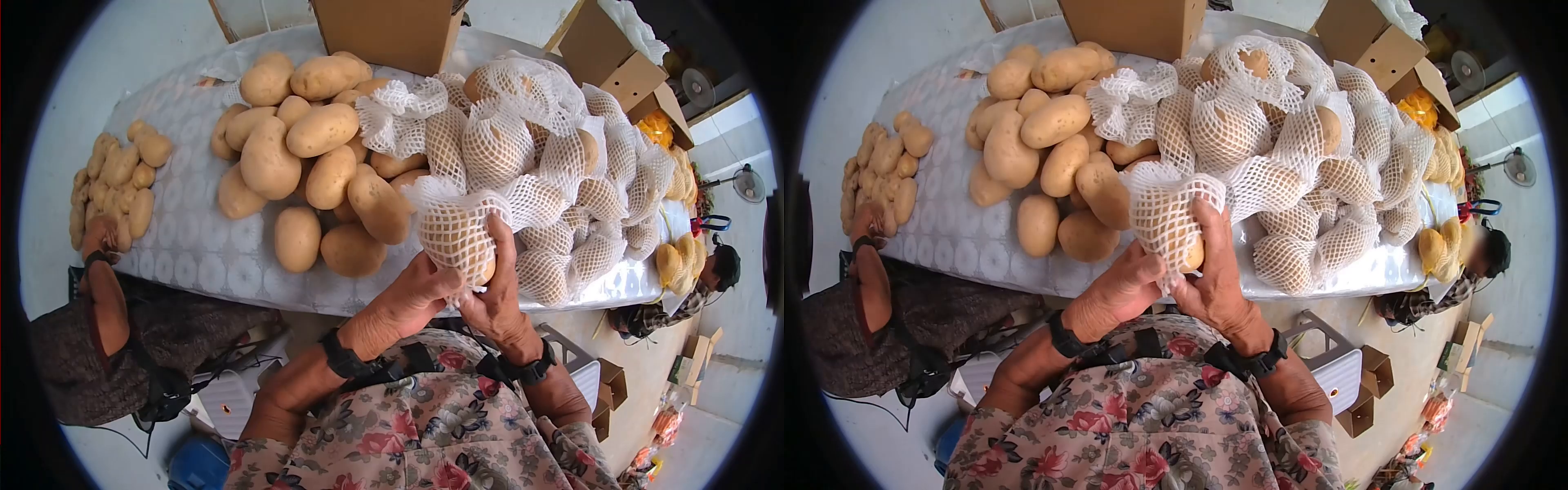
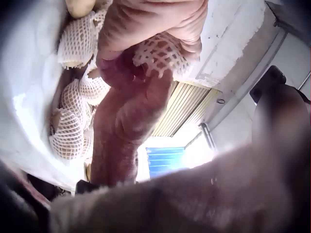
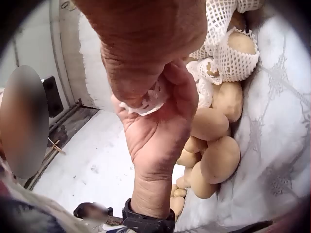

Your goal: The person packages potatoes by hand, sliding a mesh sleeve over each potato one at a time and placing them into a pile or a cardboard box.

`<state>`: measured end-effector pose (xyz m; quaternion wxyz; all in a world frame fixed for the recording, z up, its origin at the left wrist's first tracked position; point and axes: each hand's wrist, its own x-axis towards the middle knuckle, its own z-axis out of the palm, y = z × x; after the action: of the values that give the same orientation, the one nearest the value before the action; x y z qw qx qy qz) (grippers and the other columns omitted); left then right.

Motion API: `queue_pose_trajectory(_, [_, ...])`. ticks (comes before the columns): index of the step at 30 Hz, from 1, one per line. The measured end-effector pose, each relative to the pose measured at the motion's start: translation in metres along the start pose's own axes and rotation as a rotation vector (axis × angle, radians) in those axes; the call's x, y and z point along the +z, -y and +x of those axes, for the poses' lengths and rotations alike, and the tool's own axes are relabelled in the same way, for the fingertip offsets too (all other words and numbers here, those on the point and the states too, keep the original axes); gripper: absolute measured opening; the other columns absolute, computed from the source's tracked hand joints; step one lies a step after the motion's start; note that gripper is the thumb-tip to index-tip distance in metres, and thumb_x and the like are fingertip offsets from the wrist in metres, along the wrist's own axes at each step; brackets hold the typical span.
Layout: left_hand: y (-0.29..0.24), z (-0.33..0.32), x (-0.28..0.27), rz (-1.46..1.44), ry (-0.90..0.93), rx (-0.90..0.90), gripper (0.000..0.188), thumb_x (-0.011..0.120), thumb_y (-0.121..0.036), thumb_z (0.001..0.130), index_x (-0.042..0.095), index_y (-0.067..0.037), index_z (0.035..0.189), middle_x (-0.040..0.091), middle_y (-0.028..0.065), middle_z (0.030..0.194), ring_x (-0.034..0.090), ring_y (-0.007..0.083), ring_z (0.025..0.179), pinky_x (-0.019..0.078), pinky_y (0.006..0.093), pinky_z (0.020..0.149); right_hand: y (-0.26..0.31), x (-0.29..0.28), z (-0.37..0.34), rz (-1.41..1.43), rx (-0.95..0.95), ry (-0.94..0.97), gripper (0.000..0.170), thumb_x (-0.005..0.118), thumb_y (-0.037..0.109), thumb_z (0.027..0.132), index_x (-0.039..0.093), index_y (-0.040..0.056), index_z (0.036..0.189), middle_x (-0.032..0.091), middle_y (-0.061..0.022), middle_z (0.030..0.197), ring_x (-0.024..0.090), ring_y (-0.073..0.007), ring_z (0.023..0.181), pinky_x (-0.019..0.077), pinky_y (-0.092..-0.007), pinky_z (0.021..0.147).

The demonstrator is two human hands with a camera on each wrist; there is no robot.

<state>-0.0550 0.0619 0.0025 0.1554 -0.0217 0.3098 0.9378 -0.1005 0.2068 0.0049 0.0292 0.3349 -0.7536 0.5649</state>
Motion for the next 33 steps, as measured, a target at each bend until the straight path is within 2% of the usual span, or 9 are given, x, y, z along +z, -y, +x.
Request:
queue_pose_trajectory(7, [-0.011,-0.002,0.0,-0.113,-0.012,0.104,0.081,0.08,-0.037,0.069,0.038,-0.005,0.13,0.05,0.0056,0.124,0.049,0.0169,0.115,0.0407,0.036,0.098,0.011,-0.018,-0.006,0.033,-0.02,-0.068,0.047,0.074,0.012,0.071,0.055,0.0033,0.113,0.059,-0.0177,0.11,0.053,-0.0328,0.107,0.0436,-0.0393,0.088])
queue_pose_trajectory(11, [-0.009,-0.001,-0.005,-0.109,-0.068,0.162,0.081,0.079,-0.038,0.069,0.037,-0.005,0.131,0.05,0.0056,0.124,0.049,0.0172,0.115,0.0413,0.036,0.098,0.013,-0.036,-0.009,-0.096,-0.004,0.02,0.031,0.07,0.008,0.077,0.057,0.0032,0.105,0.064,-0.0118,0.089,0.062,-0.0255,0.083,0.048,-0.0366,0.076])
queue_pose_trajectory(12, [-0.009,-0.002,-0.007,-0.112,-0.087,0.175,0.081,0.079,-0.038,0.069,0.037,-0.005,0.131,0.05,0.0055,0.124,0.049,0.0172,0.115,0.0417,0.0359,0.097,0.025,-0.039,-0.006,-0.067,0.141,0.112,0.033,0.068,0.011,0.081,0.055,0.0014,0.109,0.064,-0.0092,0.084,0.061,-0.0204,0.077,0.0488,-0.0346,0.07])
queue_pose_trajectory(16, [-0.016,-0.001,-0.012,0.57,-0.138,0.232,0.082,0.078,-0.032,0.068,0.036,-0.003,0.132,0.051,0.0116,0.122,0.052,0.0217,0.111,0.0447,0.0375,0.093,0.057,-0.057,0.011,0.047,0.429,-0.106,0.051,0.068,0.022,0.082,0.047,-0.0042,0.121,0.063,-0.0108,0.09,0.06,-0.0191,0.083,0.0477,-0.0324,0.075])
queue_pose_trajectory(19, [-0.02,0.002,0.006,1.244,-0.25,0.452,0.079,0.077,-0.022,0.069,0.035,-0.002,0.132,0.053,0.0157,0.117,0.055,0.0252,0.107,0.0467,0.0377,0.089,0.06,-0.05,0.04,-0.037,0.306,0.254,0.065,0.074,0.026,0.077,0.043,-0.0042,0.125,0.06,-0.0138,0.1,0.059,-0.0204,0.09,0.0472,-0.0338,0.081])
queue_pose_trajectory(21, [-0.011,0.006,0.014,1.367,-0.238,0.652,0.078,0.077,-0.016,0.069,0.034,-0.001,0.132,0.054,0.0173,0.114,0.057,0.0271,0.104,0.0474,0.0372,0.087,0.043,-0.032,0.034,0.319,0.474,0.17,0.084,0.082,0.029,0.067,0.035,-0.0012,0.13,0.056,-0.0122,0.111,0.056,-0.0194,0.102,0.0467,-0.0349,0.089])
queue_pose_trajectory(23, [-0.012,0.004,0.019,1.236,-0.262,0.661,0.075,0.076,-0.011,0.068,0.037,-0.003,0.131,0.054,0.0164,0.116,0.056,0.0262,0.105,0.0475,0.0351,0.087,0.031,-0.026,0.03,0.554,0.651,0.084,0.086,0.083,0.031,0.065,0.035,-0.0004,0.13,0.054,-0.0113,0.114,0.055,-0.0181,0.105,0.0465,-0.0318,0.089])
queue_pose_trajectory(29, [0.005,-0.001,0.009,0.559,-0.298,0.624,0.052,0.066,-0.004,0.079,0.041,0.001,0.125,0.055,0.0101,0.113,0.055,0.0172,0.102,0.0452,0.0305,0.089,0.019,-0.029,0.03,0.489,0.537,-0.027,0.089,0.084,0.033,0.063,0.035,-0.0018,0.128,0.054,-0.0114,0.114,0.056,-0.0175,0.103,0.0468,-0.031,0.088])
queue_pose_trajectory(33, [-0.012,-0.004,0.014,0.401,-0.175,0.487,0.041,0.061,-0.003,0.083,0.044,0.0,0.12,0.058,0.0061,0.103,0.056,0.0105,0.092,0.0457,0.0248,0.085,0.015,-0.031,0.03,0.544,0.577,-0.074,0.086,0.084,0.03,0.063,0.036,-0.0016,0.127,0.056,-0.0112,0.111,0.057,-0.0175,0.1,0.0475,-0.0307,0.087])
